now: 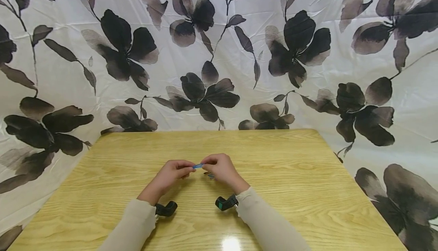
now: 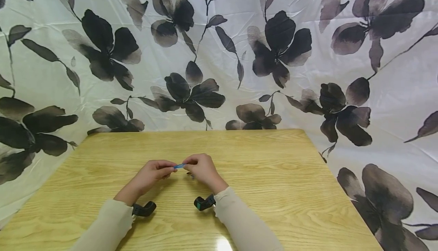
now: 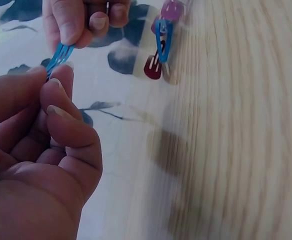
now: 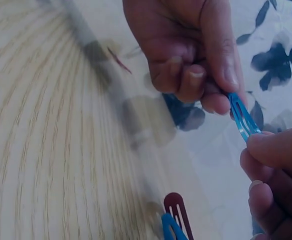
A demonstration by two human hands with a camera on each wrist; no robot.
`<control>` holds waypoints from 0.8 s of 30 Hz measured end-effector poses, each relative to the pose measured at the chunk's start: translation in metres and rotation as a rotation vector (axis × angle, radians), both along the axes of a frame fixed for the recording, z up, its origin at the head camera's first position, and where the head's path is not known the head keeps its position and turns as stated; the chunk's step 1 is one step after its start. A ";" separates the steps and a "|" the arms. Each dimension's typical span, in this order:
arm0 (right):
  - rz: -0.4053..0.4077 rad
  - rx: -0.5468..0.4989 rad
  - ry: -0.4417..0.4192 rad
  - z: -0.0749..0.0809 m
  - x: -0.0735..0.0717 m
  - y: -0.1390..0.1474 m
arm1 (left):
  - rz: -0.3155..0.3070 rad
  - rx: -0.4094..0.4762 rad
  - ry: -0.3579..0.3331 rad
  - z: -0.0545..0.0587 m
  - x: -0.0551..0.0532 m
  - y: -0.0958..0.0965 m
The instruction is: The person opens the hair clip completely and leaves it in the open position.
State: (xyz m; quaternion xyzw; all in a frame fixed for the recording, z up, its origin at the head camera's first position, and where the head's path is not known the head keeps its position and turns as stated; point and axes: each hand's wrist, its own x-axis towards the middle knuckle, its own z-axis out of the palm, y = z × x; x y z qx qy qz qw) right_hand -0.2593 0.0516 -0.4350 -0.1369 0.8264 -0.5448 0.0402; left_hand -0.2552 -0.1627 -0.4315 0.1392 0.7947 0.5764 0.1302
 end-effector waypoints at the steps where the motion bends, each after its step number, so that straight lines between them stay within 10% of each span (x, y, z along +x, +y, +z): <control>1: -0.002 0.001 -0.011 0.000 0.001 0.001 | -0.002 0.001 0.004 -0.001 0.000 0.001; 24: 0.031 -0.026 0.046 -0.001 -0.004 0.021 | 0.071 0.003 0.049 -0.003 -0.005 0.027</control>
